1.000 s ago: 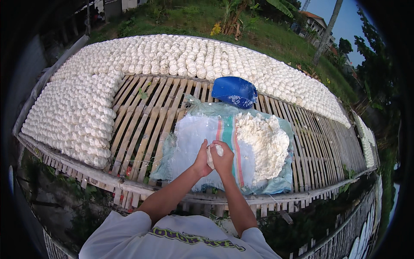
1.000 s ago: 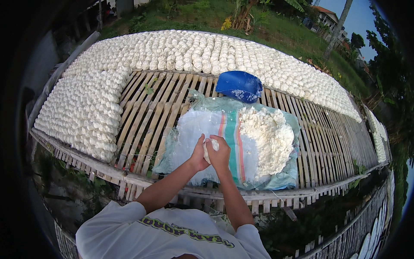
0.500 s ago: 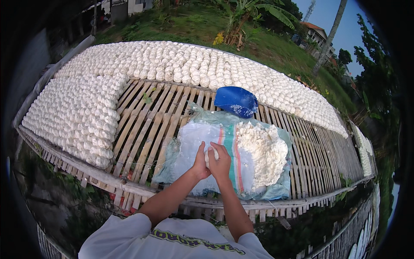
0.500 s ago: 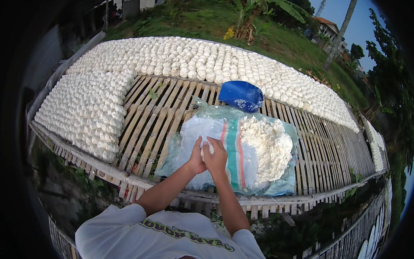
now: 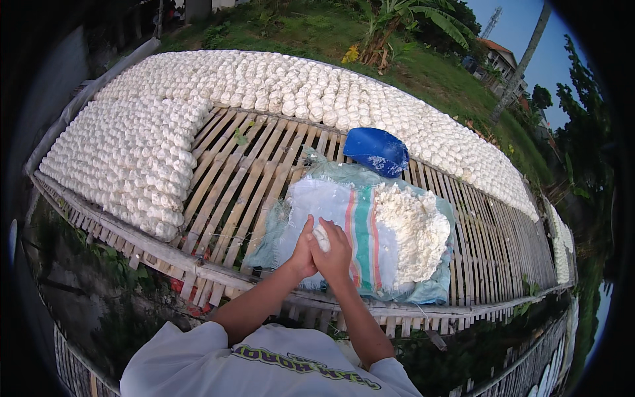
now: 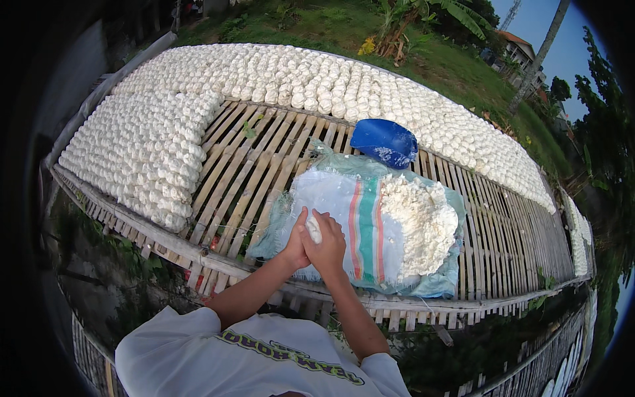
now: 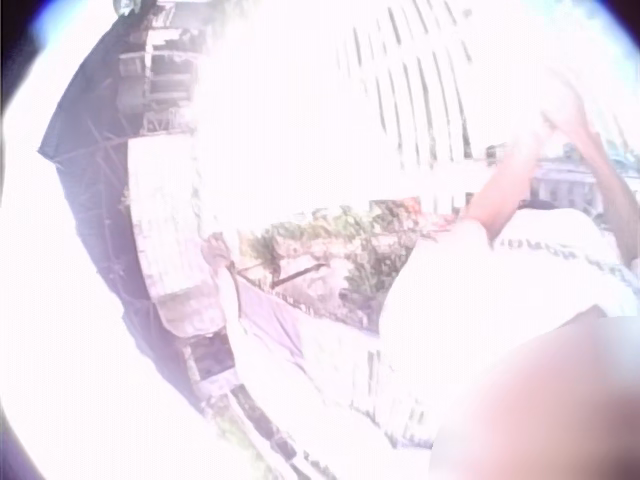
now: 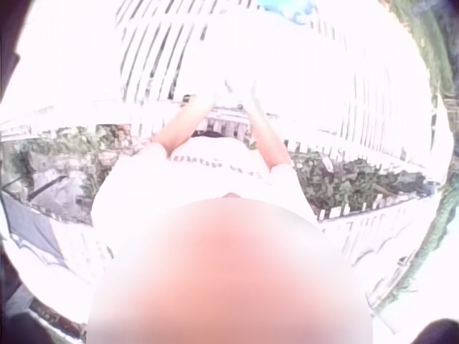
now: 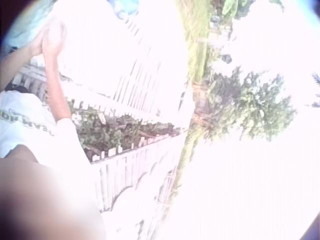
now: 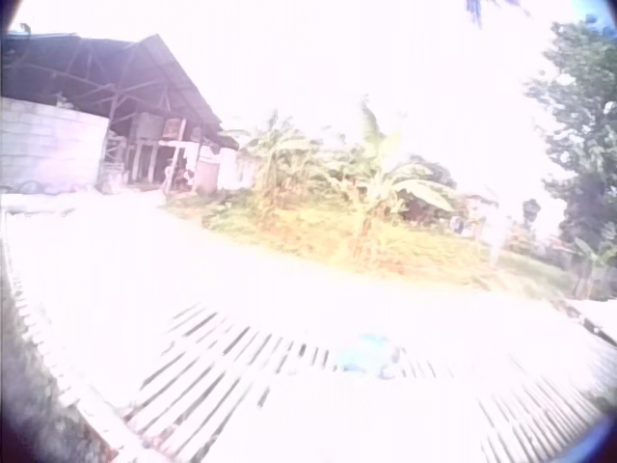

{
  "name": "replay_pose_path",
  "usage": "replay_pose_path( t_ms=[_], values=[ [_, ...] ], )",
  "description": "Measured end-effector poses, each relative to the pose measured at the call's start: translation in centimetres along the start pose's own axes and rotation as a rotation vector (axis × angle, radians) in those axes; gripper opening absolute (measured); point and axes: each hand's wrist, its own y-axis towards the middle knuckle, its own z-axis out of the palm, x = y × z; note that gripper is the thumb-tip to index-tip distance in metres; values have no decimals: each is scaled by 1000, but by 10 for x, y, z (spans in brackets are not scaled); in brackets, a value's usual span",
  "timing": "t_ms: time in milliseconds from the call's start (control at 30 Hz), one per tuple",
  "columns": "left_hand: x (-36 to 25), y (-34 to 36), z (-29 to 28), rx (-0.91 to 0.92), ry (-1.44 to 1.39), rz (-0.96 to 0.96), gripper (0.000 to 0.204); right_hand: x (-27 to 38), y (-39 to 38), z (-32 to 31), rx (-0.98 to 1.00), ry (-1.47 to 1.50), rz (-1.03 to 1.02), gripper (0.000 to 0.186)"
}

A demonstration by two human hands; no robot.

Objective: The person repeatedly scoops white dough from a sack, rolls it into a ball with both hands, and places it on a bamboo drying rack. The process is repeated continuously, filling the rack with uniformly shaped dough balls.

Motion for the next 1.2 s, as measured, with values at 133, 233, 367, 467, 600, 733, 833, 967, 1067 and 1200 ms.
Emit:
replay_pose_path(
  t_ms=[133,233,367,467,600,733,833,967,1067,1200],
  values=[
    [-16,-10,-1,145,67,13,79,10,5,-1,-122,127,-6,46],
    [-9,-5,4,-115,99,117,74,13,4,9,3,153,138,52],
    [-6,-6,-7,-147,-13,66,73,19,-8,24,-55,136,195,55],
    [-16,-20,-27,56,-59,29,70,22,-17,27,25,161,38,57],
    [-21,-30,-37,0,-44,74,65,23,-16,35,30,262,143,49],
    [-14,-31,-46,-243,-150,118,61,31,-16,56,87,308,358,43],
    [-28,-36,-69,-86,-372,-25,51,41,-20,69,140,148,-32,47],
    [-68,-44,-88,94,-190,-54,47,48,-5,87,25,268,-32,50],
    [-82,-49,-79,23,-115,44,50,57,7,108,113,365,207,45],
    [-90,-72,-80,-77,-345,7,56,76,7,129,14,223,-79,44]
  ],
)
